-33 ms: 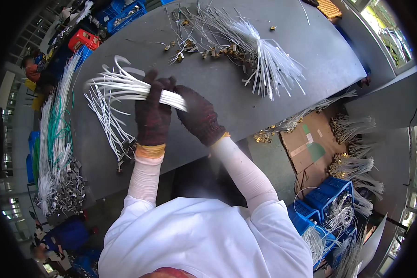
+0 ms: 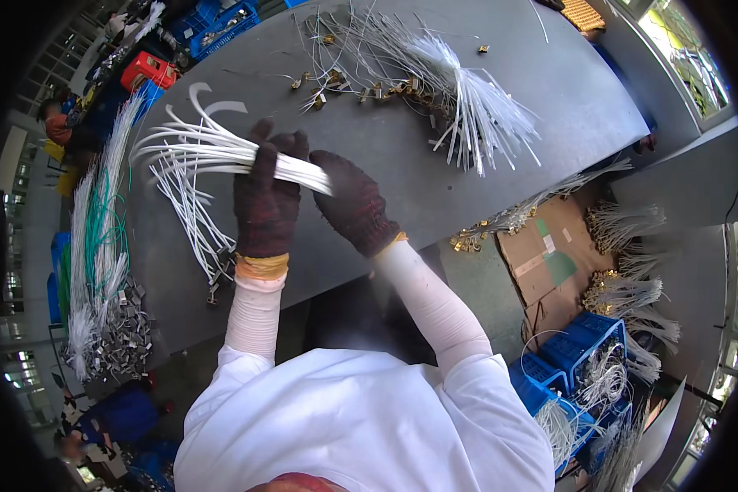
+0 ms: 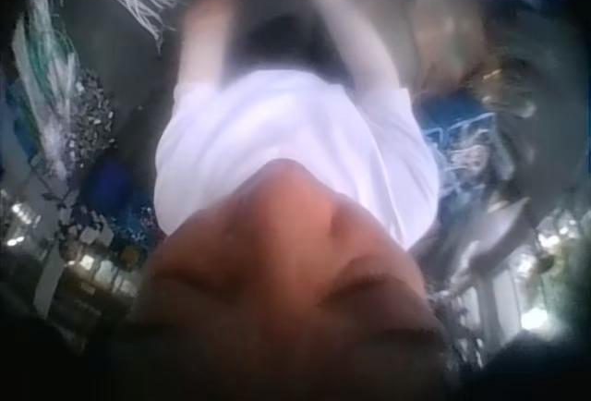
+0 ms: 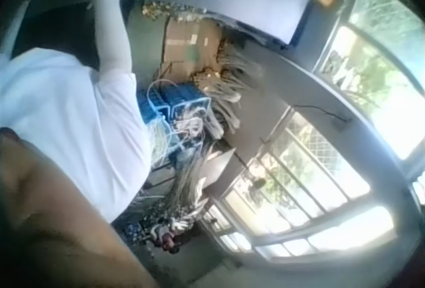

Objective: Manual bundling of white wires and metal connectors at an assembly station.

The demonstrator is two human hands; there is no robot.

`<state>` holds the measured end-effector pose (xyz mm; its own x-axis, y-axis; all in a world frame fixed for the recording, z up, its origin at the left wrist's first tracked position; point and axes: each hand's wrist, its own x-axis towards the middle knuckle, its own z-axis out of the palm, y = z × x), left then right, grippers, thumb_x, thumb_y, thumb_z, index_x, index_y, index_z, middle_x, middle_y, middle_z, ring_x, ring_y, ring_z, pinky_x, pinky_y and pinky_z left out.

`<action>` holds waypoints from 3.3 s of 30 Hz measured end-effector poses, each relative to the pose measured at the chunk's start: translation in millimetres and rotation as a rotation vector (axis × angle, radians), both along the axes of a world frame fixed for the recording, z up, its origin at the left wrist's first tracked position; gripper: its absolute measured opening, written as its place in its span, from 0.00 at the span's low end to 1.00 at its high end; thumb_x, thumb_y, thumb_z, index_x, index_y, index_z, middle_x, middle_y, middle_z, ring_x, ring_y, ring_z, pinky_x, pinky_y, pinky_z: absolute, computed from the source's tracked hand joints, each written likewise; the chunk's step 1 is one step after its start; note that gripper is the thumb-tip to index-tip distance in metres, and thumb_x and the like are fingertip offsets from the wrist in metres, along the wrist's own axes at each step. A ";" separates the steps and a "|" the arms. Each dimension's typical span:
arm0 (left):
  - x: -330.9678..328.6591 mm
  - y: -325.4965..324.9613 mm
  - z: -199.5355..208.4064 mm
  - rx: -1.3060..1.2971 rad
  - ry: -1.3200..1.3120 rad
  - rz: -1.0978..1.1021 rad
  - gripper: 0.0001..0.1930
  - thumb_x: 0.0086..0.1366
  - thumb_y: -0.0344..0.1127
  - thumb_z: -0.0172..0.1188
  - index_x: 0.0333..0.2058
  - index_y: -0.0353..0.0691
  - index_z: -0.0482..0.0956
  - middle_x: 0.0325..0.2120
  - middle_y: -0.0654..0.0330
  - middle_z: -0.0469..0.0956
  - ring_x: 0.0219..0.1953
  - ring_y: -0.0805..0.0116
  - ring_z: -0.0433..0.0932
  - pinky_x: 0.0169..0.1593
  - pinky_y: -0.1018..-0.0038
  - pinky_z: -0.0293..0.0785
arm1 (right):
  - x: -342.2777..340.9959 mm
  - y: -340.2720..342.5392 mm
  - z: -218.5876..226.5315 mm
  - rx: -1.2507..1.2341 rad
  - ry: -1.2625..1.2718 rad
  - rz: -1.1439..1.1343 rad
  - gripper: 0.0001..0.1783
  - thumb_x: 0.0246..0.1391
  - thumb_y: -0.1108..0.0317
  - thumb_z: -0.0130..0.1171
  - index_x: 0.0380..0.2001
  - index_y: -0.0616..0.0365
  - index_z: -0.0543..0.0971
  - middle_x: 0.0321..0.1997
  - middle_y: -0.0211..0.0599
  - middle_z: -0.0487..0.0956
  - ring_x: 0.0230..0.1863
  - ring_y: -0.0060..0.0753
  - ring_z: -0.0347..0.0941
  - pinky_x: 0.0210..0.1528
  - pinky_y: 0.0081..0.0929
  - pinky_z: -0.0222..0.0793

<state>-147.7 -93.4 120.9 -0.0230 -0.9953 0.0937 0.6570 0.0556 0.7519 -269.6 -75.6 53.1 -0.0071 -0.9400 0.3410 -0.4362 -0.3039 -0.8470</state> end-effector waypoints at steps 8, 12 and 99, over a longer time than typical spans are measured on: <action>8.5 -13.0 -38.9 0.112 0.292 -0.047 0.22 0.63 0.24 0.61 0.56 0.34 0.67 0.37 0.55 0.78 0.43 0.62 0.79 0.62 0.59 0.72 | -8.0 -12.2 -94.6 -0.019 -0.024 -0.130 0.22 0.49 0.72 0.63 0.50 0.57 0.76 0.47 0.48 0.78 0.50 0.53 0.75 0.51 0.40 0.71; 5.7 -1.4 -13.3 0.102 0.305 -0.070 0.23 0.63 0.24 0.61 0.56 0.35 0.67 0.38 0.55 0.79 0.45 0.61 0.78 0.63 0.59 0.71 | -1.5 -6.9 -66.0 -0.078 -0.093 -0.165 0.20 0.50 0.70 0.61 0.49 0.57 0.77 0.47 0.48 0.78 0.49 0.53 0.75 0.51 0.40 0.71; 56.7 -6.9 -130.6 0.668 0.167 -0.299 0.16 0.67 0.39 0.60 0.51 0.46 0.72 0.54 0.55 0.72 0.59 0.51 0.69 0.59 0.41 0.66 | -336.5 -96.4 24.2 -0.223 0.122 -0.578 0.21 0.56 0.72 0.54 0.54 0.59 0.77 0.51 0.43 0.80 0.51 0.40 0.76 0.58 0.28 0.67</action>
<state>-91.0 -100.3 -9.8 -0.3395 -0.7951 -0.5026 0.6810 -0.5763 0.4518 -606.1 -172.0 77.2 -0.4417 -0.7021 0.5586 -0.6719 -0.1537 -0.7245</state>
